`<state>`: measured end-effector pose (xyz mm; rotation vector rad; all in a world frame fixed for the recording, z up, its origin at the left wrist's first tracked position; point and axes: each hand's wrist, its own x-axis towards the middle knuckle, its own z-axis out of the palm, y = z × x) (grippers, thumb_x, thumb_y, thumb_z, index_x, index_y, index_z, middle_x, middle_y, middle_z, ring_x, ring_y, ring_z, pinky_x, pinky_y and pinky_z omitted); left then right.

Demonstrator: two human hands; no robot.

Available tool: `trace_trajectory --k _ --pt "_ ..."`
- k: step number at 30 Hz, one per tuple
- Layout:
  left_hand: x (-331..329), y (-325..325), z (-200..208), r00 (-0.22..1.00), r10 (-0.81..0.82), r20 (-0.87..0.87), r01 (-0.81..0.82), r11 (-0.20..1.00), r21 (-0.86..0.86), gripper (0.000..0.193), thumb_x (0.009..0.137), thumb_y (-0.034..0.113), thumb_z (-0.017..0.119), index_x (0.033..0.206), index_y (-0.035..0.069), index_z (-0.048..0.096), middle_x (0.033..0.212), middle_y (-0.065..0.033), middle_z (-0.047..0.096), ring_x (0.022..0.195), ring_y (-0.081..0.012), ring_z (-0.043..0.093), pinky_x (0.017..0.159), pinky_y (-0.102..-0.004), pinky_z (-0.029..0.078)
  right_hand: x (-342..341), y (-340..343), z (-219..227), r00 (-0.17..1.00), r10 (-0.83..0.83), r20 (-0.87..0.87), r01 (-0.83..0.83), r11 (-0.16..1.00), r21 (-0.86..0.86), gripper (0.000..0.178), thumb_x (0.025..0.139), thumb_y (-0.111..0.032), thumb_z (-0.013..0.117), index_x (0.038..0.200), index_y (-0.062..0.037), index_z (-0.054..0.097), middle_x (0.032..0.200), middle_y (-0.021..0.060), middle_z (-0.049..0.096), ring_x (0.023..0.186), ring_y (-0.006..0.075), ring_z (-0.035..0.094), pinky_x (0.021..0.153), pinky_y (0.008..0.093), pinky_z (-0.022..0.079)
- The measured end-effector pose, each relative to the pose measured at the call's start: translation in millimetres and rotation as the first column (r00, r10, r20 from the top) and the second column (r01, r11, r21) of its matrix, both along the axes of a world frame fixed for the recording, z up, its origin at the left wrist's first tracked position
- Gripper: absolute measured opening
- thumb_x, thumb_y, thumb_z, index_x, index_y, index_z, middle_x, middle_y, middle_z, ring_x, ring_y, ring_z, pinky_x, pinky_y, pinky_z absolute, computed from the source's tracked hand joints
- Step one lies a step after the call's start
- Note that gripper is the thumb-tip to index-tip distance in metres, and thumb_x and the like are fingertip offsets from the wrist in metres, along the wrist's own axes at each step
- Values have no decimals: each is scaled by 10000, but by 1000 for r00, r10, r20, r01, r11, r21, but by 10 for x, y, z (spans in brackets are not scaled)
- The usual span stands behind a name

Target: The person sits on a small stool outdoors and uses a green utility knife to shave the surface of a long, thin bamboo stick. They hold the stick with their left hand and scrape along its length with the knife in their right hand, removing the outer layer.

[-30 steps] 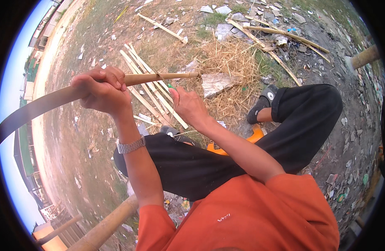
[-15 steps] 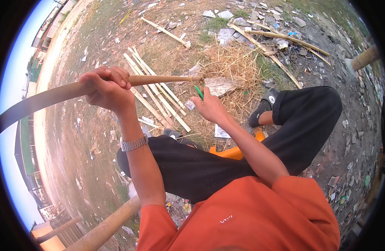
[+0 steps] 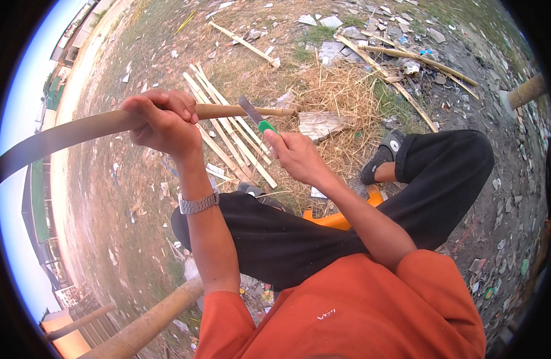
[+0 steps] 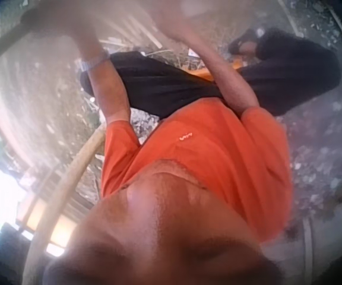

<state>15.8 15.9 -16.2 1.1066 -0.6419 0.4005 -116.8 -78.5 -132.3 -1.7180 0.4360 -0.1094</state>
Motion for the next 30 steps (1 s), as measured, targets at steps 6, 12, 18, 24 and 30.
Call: trace_trajectory --k 6,12,18,24,30 --pt "2 -7 5 1000 1 28 -1 1000 -1 514 943 489 466 660 63 422 409 -5 342 307 -100 385 298 -238 291 3 17 -81 999 -31 -25 31 1000 3 477 960 -450 435 778 -25 556 555 35 495 523 141 474 521 336 388" --pt "1 -11 -4 999 -6 33 6 1000 5 513 949 483 460 655 64 426 410 -5 349 304 -97 382 295 -237 298 2 171 89 946 13 325 28 992 -123 309 975 -253 440 1154 -2 431 715 238 581 701 430 587 660 517 432" --pt "-22 -21 -9 999 -27 24 28 999 -19 516 957 480 446 658 60 424 422 -4 350 309 -99 383 294 -242 300 56 321 343 965 1 262 74 958 -276 204 998 -188 401 1004 8 455 634 254 557 621 463 563 582 528 402" --pt "-33 15 -26 998 -48 49 47 999 15 521 957 482 446 657 56 424 448 -5 365 312 -98 378 297 -240 298 108 185 199 993 -4 119 36 962 -272 250 997 -225 400 952 14 458 598 271 541 603 475 550 563 551 410" --pt "29 37 -21 999 -31 20 31 999 -17 521 951 482 464 649 59 420 450 -8 366 307 -98 360 302 -248 278 158 270 31 995 -59 85 85 936 -341 272 997 -252 388 956 7 461 598 276 552 591 487 550 572 561 427"
